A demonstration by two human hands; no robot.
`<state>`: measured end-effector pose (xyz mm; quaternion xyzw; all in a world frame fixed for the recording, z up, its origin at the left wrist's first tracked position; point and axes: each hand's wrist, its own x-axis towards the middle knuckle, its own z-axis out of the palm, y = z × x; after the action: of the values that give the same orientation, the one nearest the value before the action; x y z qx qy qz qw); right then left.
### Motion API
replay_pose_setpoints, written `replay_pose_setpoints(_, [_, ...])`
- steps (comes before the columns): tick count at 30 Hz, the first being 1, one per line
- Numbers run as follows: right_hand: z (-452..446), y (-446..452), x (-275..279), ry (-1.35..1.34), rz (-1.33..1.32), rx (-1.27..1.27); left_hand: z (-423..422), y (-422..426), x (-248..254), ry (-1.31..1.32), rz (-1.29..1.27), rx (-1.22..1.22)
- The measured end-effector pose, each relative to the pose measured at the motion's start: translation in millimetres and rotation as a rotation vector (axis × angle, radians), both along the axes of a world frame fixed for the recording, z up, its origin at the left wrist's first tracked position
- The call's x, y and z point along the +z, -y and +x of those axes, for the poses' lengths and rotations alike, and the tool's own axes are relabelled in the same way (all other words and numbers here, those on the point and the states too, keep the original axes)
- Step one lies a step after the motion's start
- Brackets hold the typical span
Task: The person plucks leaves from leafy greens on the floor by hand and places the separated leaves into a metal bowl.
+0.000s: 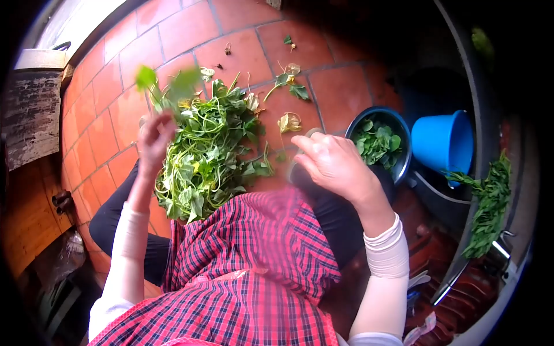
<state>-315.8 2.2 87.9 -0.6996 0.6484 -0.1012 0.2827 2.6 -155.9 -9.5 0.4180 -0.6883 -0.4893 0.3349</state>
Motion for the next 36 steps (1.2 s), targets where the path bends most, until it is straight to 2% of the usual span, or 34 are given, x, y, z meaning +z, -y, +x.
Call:
replay_pose_setpoints(1, [-0.7,-1.2,-0.6,0.001,0.000,0.008,11.1,-25.2,-20.7,0.273,-0.207,-0.147])
replay_pose_setpoints(2, [-1.1,-3.1,-1.9,0.005,0.002,0.019,34.0,-47.6,-55.3,0.439,-0.306,-0.345])
replay_pose_setpoints(3, [-1.2,-4.9,-1.8,0.000,0.005,0.015,64.8,-76.3,-99.5,1.119,-0.116,-0.679])
replay_pose_setpoints(4, [-1.8,-5.7,-1.2,-0.003,0.007,0.013,66.2,-96.4,-87.4,1.454,0.025,-0.963])
replay_pose_setpoints(5, [-2.4,-5.3,-0.7,-0.007,0.005,0.011,58.6,-105.8,-56.5,1.464,-0.052,-1.167])
replay_pose_setpoints(6, [-2.2,-5.7,-0.7,-0.013,0.028,0.003,60.5,-105.4,-64.3,1.242,-0.012,-1.123])
replay_pose_setpoints(8, [-1.8,-2.2,3.1,-0.019,0.058,-0.004,41.1,-94.2,-105.5,1.142,0.143,-0.662])
replay_pose_setpoints(10, [-1.6,2.7,3.2,-0.013,0.073,-0.008,-3.5,-50.4,-111.1,0.925,-0.079,-0.546])
replay_pose_setpoints(12, [-1.8,8.2,2.4,-0.014,0.082,-0.003,-53.7,-6.6,-128.1,0.891,0.073,-0.209])
replay_pose_setpoints(14, [-2.8,11.6,0.7,-0.019,0.088,-0.001,-77.4,8.6,-170.8,1.097,-0.159,0.103])
replay_pose_setpoints(16, [-6.4,12.6,-1.7,-0.006,0.103,-0.024,-87.2,9.9,-184.2,1.332,0.091,-0.107])
replay_pose_setpoints(17, [-7.8,13.2,-1.7,-0.005,0.113,-0.040,-84.7,13.4,-187.8,1.320,0.123,-0.240])
replay_pose_setpoints(18, [-10.1,11.9,-1.8,0.000,0.119,-0.059,-78.5,17.4,-211.8,1.270,0.168,-0.092])
replay_pose_setpoints(20, [-13.3,9.3,-3.0,-0.005,0.116,-0.066,-60.0,48.1,-184.5,0.867,0.292,-0.031])
replay_pose_setpoints(22, [-13.5,6.4,-3.9,-0.018,0.115,-0.055,-34.8,56.2,-115.4,0.437,-0.322,0.090])
replay_pose_setpoints(24, [-11.7,4.9,-6.3,-0.008,0.120,-0.039,-16.0,47.1,-83.1,0.078,-0.040,0.262])
replay_pose_setpoints(25, [-10.4,7.2,-7.3,-0.018,0.111,-0.027,4.2,38.2,-99.1,0.163,0.031,0.022])
replay_pose_setpoints(26, [-8.4,8.0,-7.5,-0.032,0.102,-0.012,19.2,27.0,-135.4,0.580,0.203,-0.114])
replay_pose_setpoints(28, [-5.9,6.4,-9.4,-0.021,0.040,-0.004,11.0,5.8,-90.6,0.359,0.329,0.054])
replay_pose_setpoints(29, [-6.9,7.5,-15.0,-0.052,0.022,0.017,6.3,0.8,-64.2,0.022,0.372,0.222])
replay_pose_setpoints(30, [-3.0,5.8,-17.7,-0.074,0.031,0.046,1.8,-8.8,-24.8,-0.204,0.239,0.242])
replay_pose_setpoints(32, [3.6,7.9,-7.9,-0.022,0.127,-0.011,22.3,-23.0,-34.5,-0.048,0.341,0.072])
replay_pose_setpoints(33, [3.7,4.0,-12.7,-0.055,0.070,0.016,29.9,-30.6,-28.5,0.132,0.469,-0.033])
replay_pose_setpoints(34, [2.5,4.2,-15.5,-0.092,0.002,0.032,34.1,-40.6,-18.6,-0.020,0.464,0.009])
replay_pose_setpoints(36, [7.2,1.0,-13.9,-0.128,0.033,-0.021,38.9,-63.1,-0.4,-0.410,0.515,0.143])
